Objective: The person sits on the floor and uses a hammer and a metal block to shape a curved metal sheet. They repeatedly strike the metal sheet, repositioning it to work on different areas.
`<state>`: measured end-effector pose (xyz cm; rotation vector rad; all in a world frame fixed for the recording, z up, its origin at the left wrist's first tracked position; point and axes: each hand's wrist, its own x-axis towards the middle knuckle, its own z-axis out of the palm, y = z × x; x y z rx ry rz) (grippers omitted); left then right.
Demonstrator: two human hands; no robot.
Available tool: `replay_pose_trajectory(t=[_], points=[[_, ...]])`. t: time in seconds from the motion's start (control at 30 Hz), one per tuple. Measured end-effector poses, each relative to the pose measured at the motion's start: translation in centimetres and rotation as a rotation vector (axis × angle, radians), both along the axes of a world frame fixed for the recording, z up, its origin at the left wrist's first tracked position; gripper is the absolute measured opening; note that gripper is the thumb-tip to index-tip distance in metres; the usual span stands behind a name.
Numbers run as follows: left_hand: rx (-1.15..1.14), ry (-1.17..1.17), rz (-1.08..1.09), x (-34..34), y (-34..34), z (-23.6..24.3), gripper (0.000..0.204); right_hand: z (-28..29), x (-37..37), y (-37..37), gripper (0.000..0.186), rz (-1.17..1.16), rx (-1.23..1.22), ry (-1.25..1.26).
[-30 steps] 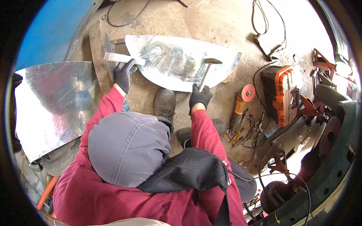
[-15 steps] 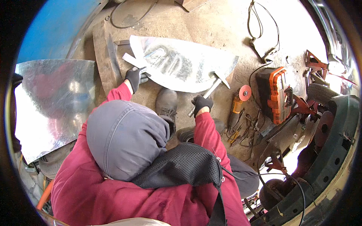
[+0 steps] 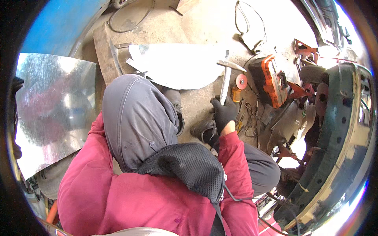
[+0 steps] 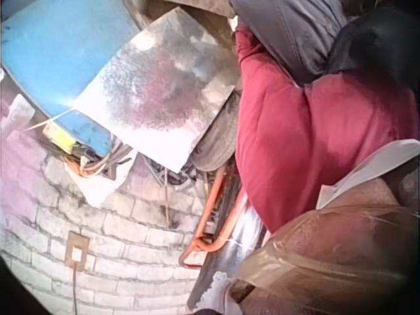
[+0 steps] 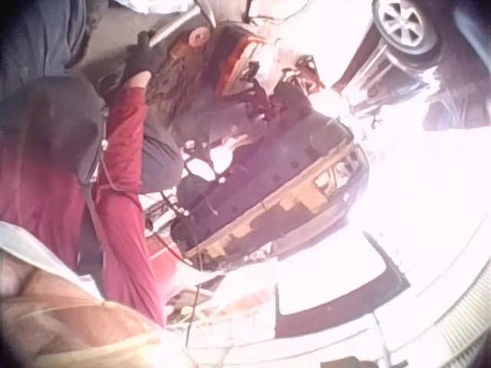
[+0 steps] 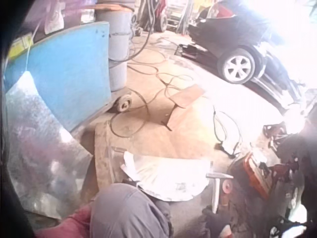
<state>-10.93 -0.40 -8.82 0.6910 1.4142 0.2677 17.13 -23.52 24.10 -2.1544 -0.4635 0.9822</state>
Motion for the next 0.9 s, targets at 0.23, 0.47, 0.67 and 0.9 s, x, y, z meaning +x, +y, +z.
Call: replay_pose_trajectory(t=[0.23, 0.47, 0.67, 0.9], points=[[0.014, -0.001, 0.000, 0.7, 0.0, 0.7, 0.025, 1.8, -2.5, 3.2, 0.019, -0.015, 0.125, 0.077], [-0.002, -0.022, 0.049, 0.1, -0.4, 0.8, 0.027, 1.2, -4.0, 7.6, 0.032, 0.090, 0.088, 0.138], [0.026, -0.178, -0.013, -2.4, -0.9, 0.6, 0.032, -1.3, -2.7, 7.5, 0.032, 0.159, 0.001, 0.206], [0.104, 0.030, -0.056, -6.1, 0.1, 8.7, 0.027, -1.1, 1.2, 5.4, 0.026, 0.451, 0.039, -0.332]])
